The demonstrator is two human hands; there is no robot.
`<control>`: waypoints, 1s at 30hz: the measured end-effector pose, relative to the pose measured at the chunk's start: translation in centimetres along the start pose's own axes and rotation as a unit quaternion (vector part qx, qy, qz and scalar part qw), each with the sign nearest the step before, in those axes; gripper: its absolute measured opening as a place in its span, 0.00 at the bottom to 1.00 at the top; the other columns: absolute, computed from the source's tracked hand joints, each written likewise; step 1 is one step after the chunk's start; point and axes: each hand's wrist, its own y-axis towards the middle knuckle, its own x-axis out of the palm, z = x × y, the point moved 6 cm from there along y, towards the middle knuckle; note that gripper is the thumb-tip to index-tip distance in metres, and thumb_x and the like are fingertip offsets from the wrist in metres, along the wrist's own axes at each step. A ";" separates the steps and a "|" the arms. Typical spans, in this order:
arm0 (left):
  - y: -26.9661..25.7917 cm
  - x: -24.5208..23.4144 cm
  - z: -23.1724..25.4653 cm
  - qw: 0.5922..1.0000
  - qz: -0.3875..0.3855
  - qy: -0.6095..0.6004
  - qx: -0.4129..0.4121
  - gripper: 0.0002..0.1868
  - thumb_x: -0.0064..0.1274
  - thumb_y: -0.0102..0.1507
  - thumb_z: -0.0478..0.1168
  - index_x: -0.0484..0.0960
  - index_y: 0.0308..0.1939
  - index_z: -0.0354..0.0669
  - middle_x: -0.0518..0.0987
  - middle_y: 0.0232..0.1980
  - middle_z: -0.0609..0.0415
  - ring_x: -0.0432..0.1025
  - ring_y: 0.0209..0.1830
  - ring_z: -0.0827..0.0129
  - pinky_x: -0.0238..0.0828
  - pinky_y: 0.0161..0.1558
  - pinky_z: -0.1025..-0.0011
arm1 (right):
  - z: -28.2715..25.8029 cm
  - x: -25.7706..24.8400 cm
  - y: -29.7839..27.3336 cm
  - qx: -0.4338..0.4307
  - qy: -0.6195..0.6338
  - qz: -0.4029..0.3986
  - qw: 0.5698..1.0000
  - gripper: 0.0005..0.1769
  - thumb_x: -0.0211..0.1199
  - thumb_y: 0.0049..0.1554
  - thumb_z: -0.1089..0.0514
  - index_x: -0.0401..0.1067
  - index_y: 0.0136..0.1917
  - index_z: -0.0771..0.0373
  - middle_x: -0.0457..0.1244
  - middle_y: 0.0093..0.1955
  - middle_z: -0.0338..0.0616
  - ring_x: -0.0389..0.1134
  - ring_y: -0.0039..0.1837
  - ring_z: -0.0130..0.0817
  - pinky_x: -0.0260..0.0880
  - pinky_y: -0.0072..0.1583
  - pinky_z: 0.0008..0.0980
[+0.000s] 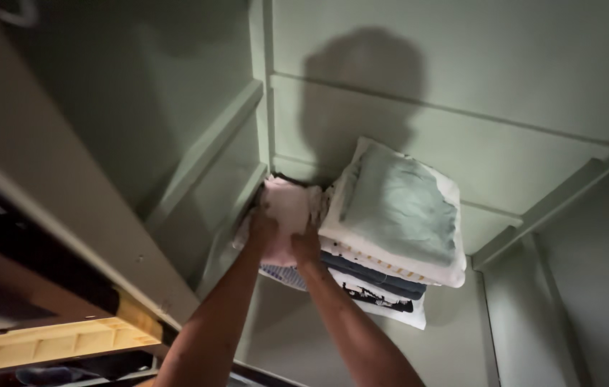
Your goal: The person folds several pieces of clothing on a wooden table, including a white garment, a floral patterned item, a light green pair of shorts, a pink top, and a checkered shirt. Each item is smoothed, folded into a compact rectangle, and placed into a nearby wardrobe.
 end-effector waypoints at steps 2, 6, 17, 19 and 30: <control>1.0 -0.2 -0.5 1.000 0.010 0.014 -0.002 0.29 0.48 0.64 0.46 0.64 0.68 0.45 0.68 0.63 0.41 0.66 0.61 0.47 0.62 0.58 0.42 | 1.8 0.8 -0.3 0.072 0.059 -0.006 0.996 0.43 0.46 0.59 0.64 0.37 0.85 0.55 0.51 0.79 0.63 0.59 0.76 0.57 0.58 0.76 0.40; 5.0 -2.8 0.4 0.999 0.034 0.023 0.008 0.30 0.47 0.65 0.48 0.63 0.69 0.46 0.66 0.66 0.41 0.63 0.64 0.46 0.59 0.60 0.40 | -1.6 -0.6 1.2 -0.126 -0.016 0.119 0.985 0.40 0.48 0.58 0.66 0.43 0.82 0.61 0.48 0.80 0.64 0.51 0.80 0.59 0.49 0.79 0.44; -2.4 -1.3 1.8 0.993 0.050 0.055 0.087 0.32 0.44 0.66 0.52 0.60 0.73 0.50 0.60 0.74 0.41 0.57 0.72 0.44 0.51 0.65 0.35 | -1.5 1.3 -1.8 -0.362 -0.387 0.094 0.843 0.32 0.52 0.61 0.66 0.54 0.78 0.70 0.48 0.78 0.66 0.46 0.80 0.64 0.42 0.79 0.57; -3.1 -1.4 1.7 0.992 0.040 0.064 0.099 0.33 0.44 0.66 0.53 0.60 0.74 0.51 0.59 0.76 0.41 0.55 0.73 0.44 0.49 0.66 0.34 | -0.2 2.0 -1.0 -0.300 -0.440 0.011 0.846 0.31 0.52 0.61 0.62 0.55 0.76 0.67 0.48 0.79 0.65 0.48 0.79 0.62 0.48 0.73 0.59; -15.0 -2.3 0.9 0.963 0.109 -0.228 0.091 0.22 0.44 0.71 0.46 0.71 0.67 0.40 0.74 0.69 0.41 0.68 0.66 0.51 0.66 0.69 0.54 | -0.5 0.8 -13.4 -0.476 -0.228 0.049 0.848 0.18 0.56 0.59 0.63 0.72 0.62 0.66 0.66 0.63 0.62 0.65 0.65 0.59 0.64 0.67 0.52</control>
